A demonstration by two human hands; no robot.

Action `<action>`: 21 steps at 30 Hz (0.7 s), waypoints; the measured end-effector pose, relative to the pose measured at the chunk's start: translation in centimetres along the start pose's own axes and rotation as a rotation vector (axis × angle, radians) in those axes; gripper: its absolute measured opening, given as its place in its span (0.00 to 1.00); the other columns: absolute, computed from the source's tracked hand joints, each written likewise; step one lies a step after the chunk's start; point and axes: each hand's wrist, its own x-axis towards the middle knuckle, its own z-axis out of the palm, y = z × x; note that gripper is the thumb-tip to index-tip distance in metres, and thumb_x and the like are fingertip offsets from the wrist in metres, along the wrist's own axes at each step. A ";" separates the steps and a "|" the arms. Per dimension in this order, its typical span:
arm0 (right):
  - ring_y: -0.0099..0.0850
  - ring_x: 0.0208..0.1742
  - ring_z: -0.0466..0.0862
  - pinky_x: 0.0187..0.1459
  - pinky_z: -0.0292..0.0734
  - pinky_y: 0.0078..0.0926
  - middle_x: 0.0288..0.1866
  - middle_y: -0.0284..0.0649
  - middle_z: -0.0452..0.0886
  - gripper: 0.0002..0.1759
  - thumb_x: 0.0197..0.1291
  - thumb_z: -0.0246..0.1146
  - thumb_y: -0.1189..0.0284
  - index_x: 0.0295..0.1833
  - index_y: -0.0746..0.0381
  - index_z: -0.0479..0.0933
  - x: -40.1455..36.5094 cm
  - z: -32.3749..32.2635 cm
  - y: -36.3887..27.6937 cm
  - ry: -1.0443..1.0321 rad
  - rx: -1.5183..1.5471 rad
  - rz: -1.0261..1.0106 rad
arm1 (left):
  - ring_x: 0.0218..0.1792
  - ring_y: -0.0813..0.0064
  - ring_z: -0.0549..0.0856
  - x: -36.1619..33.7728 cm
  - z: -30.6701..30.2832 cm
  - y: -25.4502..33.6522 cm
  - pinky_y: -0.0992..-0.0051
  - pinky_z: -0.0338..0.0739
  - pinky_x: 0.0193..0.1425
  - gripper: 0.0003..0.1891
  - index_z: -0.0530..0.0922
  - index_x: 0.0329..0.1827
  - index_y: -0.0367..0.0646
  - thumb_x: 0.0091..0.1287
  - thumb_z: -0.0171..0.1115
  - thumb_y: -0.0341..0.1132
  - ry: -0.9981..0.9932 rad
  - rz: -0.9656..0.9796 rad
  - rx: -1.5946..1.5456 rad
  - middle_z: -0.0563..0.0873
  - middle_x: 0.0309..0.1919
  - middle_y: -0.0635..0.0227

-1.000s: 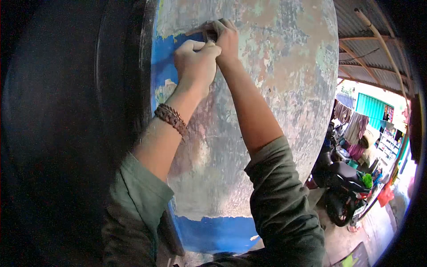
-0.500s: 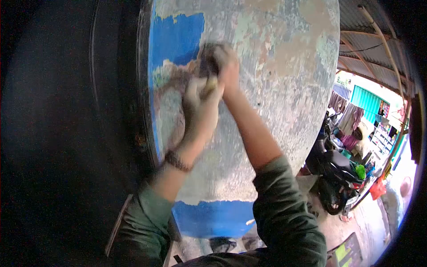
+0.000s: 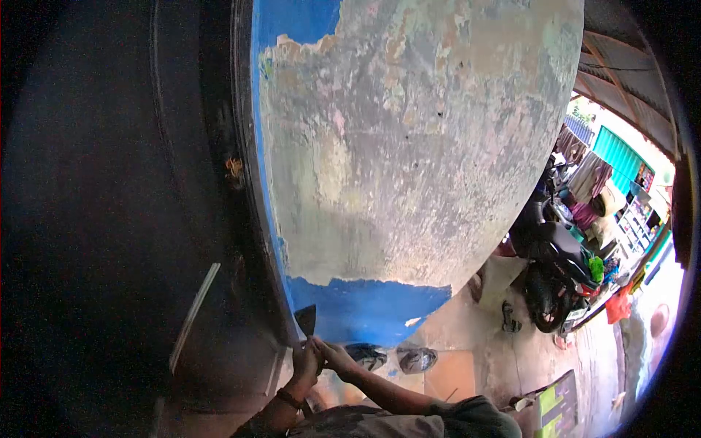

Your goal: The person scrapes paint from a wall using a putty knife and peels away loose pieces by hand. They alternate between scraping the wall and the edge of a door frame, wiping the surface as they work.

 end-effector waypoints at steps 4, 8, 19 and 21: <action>0.27 0.47 0.80 0.43 0.77 0.25 0.48 0.37 0.81 0.28 0.72 0.57 0.54 0.64 0.65 0.72 -1.2 -0.5 -3.5 -0.127 -0.002 -0.185 | 0.13 0.79 0.70 -5.1 3.9 2.2 0.76 0.62 0.14 0.19 0.72 0.41 0.43 0.77 0.45 0.51 0.057 0.403 0.125 0.70 0.17 0.71; 0.21 0.35 0.77 0.35 0.74 0.19 0.40 0.35 0.81 0.27 0.73 0.56 0.58 0.67 0.65 0.69 -5.2 -4.6 -7.0 -0.148 0.077 -0.152 | 0.19 0.78 0.78 -4.7 5.6 1.5 0.75 0.71 0.20 0.22 0.75 0.58 0.38 0.76 0.49 0.48 -0.049 0.595 0.208 0.79 0.22 0.64; 0.23 0.39 0.80 0.45 0.77 0.23 0.37 0.33 0.82 0.17 0.67 0.58 0.78 0.60 0.67 0.76 -12.8 -20.5 -20.5 0.193 -0.275 -0.784 | 0.68 0.43 0.68 -9.4 15.4 7.6 0.53 0.59 0.72 0.33 0.69 0.66 0.32 0.64 0.65 0.45 0.111 1.242 1.054 0.71 0.66 0.41; 0.24 0.40 0.80 0.46 0.77 0.24 0.39 0.35 0.84 0.18 0.65 0.57 0.81 0.60 0.67 0.77 -13.4 -21.8 -26.4 0.221 -0.435 -0.850 | 0.71 0.43 0.64 -10.1 19.0 12.0 0.56 0.56 0.76 0.35 0.66 0.69 0.31 0.63 0.66 0.42 0.067 1.439 0.979 0.67 0.69 0.39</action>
